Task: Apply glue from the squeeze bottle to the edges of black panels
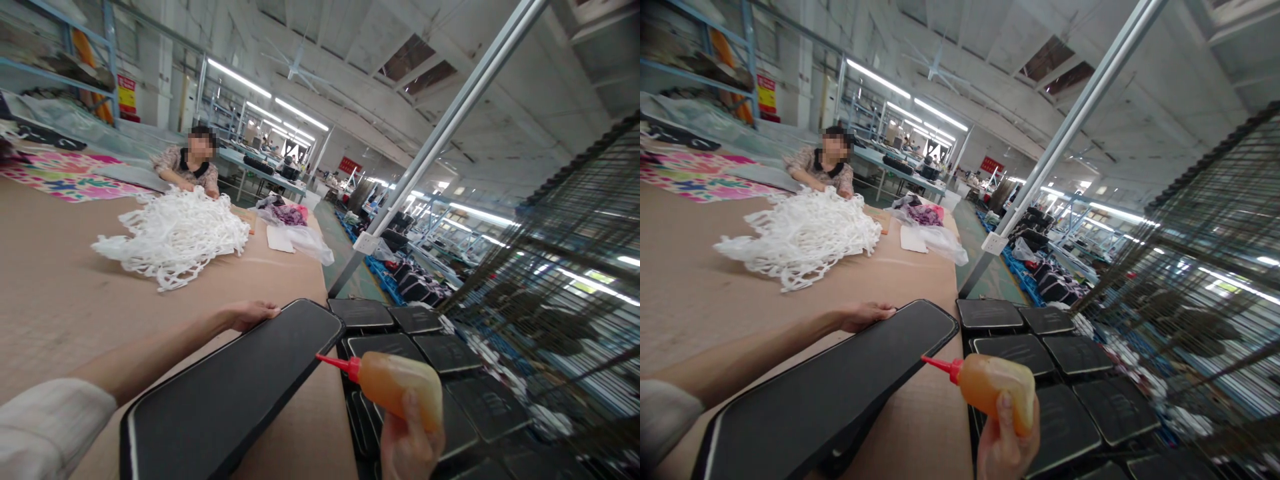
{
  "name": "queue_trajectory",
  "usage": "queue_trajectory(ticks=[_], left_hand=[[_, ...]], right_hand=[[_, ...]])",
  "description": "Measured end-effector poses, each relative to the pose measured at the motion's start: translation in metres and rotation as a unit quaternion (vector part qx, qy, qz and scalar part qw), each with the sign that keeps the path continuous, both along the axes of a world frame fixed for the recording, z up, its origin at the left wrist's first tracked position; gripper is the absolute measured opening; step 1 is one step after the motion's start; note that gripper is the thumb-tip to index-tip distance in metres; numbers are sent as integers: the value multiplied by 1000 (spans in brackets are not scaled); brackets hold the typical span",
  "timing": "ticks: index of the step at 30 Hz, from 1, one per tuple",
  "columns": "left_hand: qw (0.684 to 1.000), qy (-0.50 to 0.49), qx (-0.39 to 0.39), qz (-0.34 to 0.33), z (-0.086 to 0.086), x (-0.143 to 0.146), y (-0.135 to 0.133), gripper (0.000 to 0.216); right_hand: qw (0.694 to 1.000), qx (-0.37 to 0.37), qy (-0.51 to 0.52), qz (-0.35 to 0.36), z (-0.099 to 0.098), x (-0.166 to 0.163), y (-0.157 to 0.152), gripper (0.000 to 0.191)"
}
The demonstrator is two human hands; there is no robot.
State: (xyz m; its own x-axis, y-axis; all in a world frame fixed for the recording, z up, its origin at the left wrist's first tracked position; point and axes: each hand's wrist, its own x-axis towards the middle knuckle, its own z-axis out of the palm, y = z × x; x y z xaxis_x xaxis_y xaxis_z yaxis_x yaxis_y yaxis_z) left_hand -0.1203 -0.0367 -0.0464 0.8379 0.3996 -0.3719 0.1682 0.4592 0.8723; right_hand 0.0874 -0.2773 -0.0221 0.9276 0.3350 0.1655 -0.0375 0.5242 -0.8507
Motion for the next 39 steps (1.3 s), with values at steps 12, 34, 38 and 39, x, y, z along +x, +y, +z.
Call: queue_trajectory(ticks=[12,34,38,39], left_hand=[[1000,7,2,17,-15,7,9,57],[999,22,-14,31,-20,12,18,21],[999,24,-19,40,-19,13,19,18],[999,25,-17,41,-20,13,20,18]], right_hand=[[999,-33,-32,5,3,-10,-2,37],[987,-71,-144,7,-8,-10,-8,47],[986,-65,-155,20,-11,-12,-8,49],[985,-64,-159,25,-13,-13,-8,49]])
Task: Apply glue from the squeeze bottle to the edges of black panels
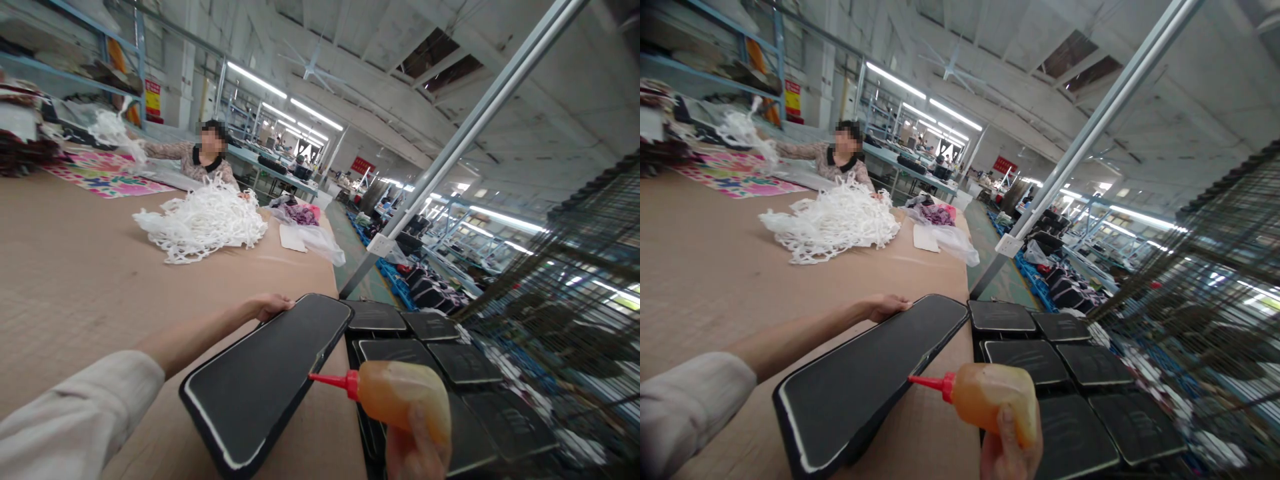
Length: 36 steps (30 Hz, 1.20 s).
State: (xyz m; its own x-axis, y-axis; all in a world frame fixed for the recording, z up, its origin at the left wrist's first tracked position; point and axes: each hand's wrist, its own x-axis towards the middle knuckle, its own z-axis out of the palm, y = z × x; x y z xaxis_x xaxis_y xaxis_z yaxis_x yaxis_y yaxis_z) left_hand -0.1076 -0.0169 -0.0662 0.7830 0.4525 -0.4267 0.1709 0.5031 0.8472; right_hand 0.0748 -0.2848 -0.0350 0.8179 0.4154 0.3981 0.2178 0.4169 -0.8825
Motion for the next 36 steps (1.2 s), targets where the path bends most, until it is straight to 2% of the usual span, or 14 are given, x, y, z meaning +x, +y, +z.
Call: queue_trajectory(ticks=[8,11,17,24,29,32,34,36], left_hand=[[1000,1,4,9,-8,1,7,20],[1000,2,-2,14,-11,3,9,17],[1000,9,-7,29,-16,5,13,18],[998,21,-13,55,-19,5,18,16],[997,25,-20,69,-19,3,21,17],[996,21,-22,79,-19,0,22,14],[996,19,-24,87,-20,-1,23,12],[995,19,-27,93,-21,-3,24,12]], right_hand=[[997,4,-64,-37,-11,-1,-1,48],[998,-4,-45,-33,-12,-4,-3,47],[1000,-18,19,18,-17,0,-10,51],[990,23,135,31,-11,0,-9,65],[988,12,145,60,-10,-4,-10,60],[986,15,160,47,-14,3,-11,64],[988,12,149,43,-17,8,-12,68],[996,-1,84,41,-18,8,-11,63]])
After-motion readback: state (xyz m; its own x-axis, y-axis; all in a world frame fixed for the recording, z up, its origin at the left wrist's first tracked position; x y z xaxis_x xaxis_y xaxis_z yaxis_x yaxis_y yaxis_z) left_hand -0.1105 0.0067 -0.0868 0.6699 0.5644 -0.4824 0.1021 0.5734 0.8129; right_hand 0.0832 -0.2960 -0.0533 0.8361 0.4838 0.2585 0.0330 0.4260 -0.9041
